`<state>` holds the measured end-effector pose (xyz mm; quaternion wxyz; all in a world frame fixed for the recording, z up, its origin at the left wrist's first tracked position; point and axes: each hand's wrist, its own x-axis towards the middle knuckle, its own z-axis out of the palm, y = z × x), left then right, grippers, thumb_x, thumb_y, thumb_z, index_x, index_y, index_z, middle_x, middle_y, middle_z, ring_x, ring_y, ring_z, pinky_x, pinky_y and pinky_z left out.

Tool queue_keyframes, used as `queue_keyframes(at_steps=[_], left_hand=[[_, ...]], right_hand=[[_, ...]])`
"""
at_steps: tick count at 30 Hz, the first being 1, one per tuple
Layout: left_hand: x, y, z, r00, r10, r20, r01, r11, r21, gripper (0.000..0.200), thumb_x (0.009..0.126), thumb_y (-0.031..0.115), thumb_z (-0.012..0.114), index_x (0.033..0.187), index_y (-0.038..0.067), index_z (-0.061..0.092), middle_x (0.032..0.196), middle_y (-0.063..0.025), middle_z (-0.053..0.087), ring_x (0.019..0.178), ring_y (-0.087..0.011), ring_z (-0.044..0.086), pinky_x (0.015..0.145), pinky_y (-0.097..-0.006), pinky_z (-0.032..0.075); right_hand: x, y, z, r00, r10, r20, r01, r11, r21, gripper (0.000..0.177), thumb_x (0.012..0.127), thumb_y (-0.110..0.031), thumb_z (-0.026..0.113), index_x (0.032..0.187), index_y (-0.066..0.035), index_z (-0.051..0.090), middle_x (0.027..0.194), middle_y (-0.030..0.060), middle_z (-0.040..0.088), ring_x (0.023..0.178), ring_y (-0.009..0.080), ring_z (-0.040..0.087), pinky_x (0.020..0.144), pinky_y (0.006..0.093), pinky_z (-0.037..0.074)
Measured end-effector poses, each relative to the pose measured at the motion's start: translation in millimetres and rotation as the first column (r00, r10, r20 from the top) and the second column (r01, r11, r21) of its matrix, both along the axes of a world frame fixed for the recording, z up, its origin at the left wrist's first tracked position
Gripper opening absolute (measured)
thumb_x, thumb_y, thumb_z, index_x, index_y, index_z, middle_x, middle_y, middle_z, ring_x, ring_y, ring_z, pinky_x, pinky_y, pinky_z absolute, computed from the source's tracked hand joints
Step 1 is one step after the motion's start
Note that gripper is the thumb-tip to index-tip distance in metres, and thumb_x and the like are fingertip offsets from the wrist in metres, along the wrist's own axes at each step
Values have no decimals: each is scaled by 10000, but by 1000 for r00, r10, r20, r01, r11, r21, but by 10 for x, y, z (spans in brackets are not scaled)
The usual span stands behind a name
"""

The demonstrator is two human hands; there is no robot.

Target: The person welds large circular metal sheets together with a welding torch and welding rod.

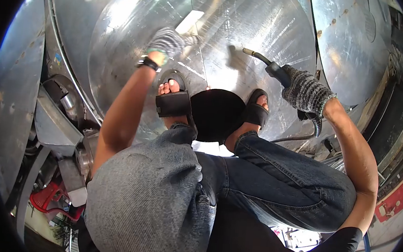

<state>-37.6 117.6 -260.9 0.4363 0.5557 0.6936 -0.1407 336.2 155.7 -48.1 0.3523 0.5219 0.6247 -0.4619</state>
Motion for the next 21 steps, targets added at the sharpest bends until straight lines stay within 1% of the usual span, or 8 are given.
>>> queue_keyframes(at_steps=[2, 4, 10, 12, 13, 16, 18, 21], left_hand=[[312, -55, -14, 991, 73, -112, -57, 989, 139, 886, 719, 784, 799, 1125, -3, 778, 1022, -246, 779, 978, -385, 766, 892, -475, 597], [414, 63, 350, 976, 187, -111, -185, 982, 21, 810, 708, 703, 858, 1104, -1, 788, 1077, -252, 776, 1050, -397, 758, 923, -484, 599], [293, 158, 126, 966, 207, -153, -193, 976, 97, 764, 754, 689, 825, 1123, 21, 790, 1089, -233, 781, 1041, -394, 761, 907, -482, 604], [245, 162, 57, 957, 221, -189, -180, 960, 212, 729, 793, 691, 783, 1111, 34, 798, 1086, -221, 784, 1041, -399, 759, 905, -476, 605], [183, 218, 11, 949, 283, -139, -269, 957, 111, 755, 814, 695, 754, 1158, 23, 781, 1087, -250, 774, 1061, -412, 748, 936, -474, 593], [56, -6, 11, 893, 443, 84, -447, 845, 293, 828, 836, 700, 740, 1223, -32, 731, 1069, -292, 760, 1095, -437, 726, 974, -497, 566], [53, -160, 166, 897, 416, 152, -441, 802, 402, 704, 922, 603, 730, 1212, -38, 732, 1016, -244, 781, 1007, -371, 759, 917, -456, 585], [129, -342, 600, 613, 455, 646, -726, 647, 233, 372, 1053, 320, 689, 1199, -18, 735, 932, -129, 776, 798, -161, 709, 765, -332, 582]], right_hand=[[-31, 53, -26, 997, 52, -52, -49, 997, 52, 533, 874, -143, 639, 1394, -42, 574, 931, 290, 730, 907, 441, 745, 801, 514, 585], [-113, 64, -1, 998, 45, -45, -43, 998, 45, 538, 868, -141, 645, 1389, -27, 573, 957, 301, 730, 925, 454, 742, 815, 515, 582], [-483, 46, 317, 998, 15, -57, -18, 998, -54, 622, 887, -159, 652, 1462, 29, 511, 1030, 372, 703, 909, 499, 735, 833, 524, 602], [-336, -130, 48, 947, 249, -204, -212, 959, 188, 571, 890, -172, 662, 1411, 29, 542, 992, 369, 707, 870, 501, 733, 812, 537, 598], [-287, -149, -3, 948, 249, -200, -214, 960, 180, 571, 890, -172, 662, 1411, 29, 542, 992, 369, 707, 870, 501, 733, 812, 537, 598], [-493, -219, 31, 952, 289, -96, -292, 956, -17, 490, 906, -194, 657, 1334, 31, 574, 926, 332, 720, 871, 489, 735, 806, 541, 592], [-560, -304, 0, 954, 289, -75, -297, 947, -123, 434, 933, -234, 645, 1260, 46, 588, 876, 303, 725, 875, 488, 734, 804, 548, 587], [-627, -352, 7, 917, 376, -137, -389, 918, -81, 444, 916, -212, 614, 1256, 74, 589, 858, 296, 729, 854, 444, 753, 764, 520, 603]])
